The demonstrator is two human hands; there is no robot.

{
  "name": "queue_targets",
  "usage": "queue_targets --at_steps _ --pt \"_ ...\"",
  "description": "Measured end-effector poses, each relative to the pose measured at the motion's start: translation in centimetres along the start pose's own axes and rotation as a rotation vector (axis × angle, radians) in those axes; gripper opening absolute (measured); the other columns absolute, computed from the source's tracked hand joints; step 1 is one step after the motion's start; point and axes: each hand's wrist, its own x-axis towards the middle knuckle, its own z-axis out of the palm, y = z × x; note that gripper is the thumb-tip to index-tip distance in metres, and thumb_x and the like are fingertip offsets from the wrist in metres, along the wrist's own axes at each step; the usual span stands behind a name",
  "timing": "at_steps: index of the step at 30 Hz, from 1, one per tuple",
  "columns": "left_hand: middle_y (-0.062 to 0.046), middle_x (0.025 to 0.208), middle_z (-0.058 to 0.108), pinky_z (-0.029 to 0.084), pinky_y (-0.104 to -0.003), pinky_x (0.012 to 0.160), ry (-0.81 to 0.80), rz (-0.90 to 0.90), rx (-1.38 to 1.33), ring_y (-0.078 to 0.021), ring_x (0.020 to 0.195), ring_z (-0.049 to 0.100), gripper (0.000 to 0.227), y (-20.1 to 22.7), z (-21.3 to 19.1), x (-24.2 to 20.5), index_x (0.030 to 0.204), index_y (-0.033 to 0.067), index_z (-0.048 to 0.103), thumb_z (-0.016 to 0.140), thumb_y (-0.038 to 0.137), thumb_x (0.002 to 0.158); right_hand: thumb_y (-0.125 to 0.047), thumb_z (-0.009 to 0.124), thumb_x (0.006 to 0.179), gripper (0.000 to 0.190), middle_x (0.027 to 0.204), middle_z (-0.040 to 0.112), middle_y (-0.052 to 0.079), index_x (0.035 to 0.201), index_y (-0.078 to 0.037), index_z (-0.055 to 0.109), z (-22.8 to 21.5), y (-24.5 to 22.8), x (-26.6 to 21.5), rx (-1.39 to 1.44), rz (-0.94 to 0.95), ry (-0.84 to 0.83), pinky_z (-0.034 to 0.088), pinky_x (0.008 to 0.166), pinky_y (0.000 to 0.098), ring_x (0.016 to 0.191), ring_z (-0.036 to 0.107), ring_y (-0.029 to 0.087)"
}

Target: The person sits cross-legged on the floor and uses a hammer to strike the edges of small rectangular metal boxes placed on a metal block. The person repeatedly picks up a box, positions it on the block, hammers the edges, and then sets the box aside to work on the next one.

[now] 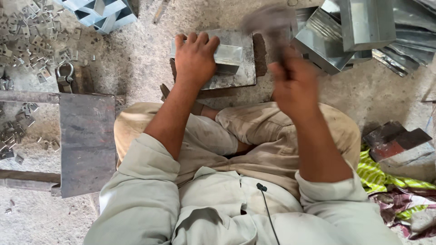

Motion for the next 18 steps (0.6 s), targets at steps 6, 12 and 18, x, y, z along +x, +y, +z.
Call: queue_targets --at_steps 6,12,18 --pt "-0.006 0.099 0.065 0.038 -0.052 0.096 0.020 -0.016 0.012 -0.0304 0.101 0.061 0.019 0.5 -0.1 0.2 0.105 0.0180 0.068 0.059 0.014 0.089 -0.012 0.074 0.098 0.048 0.098 0.071 0.023 0.142 0.003 0.060 0.5 0.2 0.2 0.025 0.153 -0.031 0.055 0.073 0.0369 0.081 0.071 0.032" --pt "-0.006 0.096 0.065 0.038 -0.052 0.094 0.065 -0.008 0.030 -0.0302 0.097 0.061 0.018 0.6 -0.2 0.3 0.103 0.0174 0.068 0.060 0.015 0.088 -0.009 0.071 0.096 0.043 0.098 0.074 0.021 0.136 0.003 0.063 1.7 1.5 1.0 0.063 0.184 -0.132 0.056 0.075 0.0312 0.085 0.074 0.022" --pt "-0.005 0.095 0.065 0.039 -0.053 0.094 0.056 -0.034 0.010 -0.0299 0.096 0.061 0.017 1.0 -0.3 0.3 0.100 0.0174 0.068 0.061 0.015 0.085 -0.014 0.073 0.097 0.041 0.083 0.067 0.020 0.136 -0.003 0.065 1.4 0.5 0.1 0.100 0.239 -0.068 0.051 0.064 0.0332 0.065 0.059 0.023"
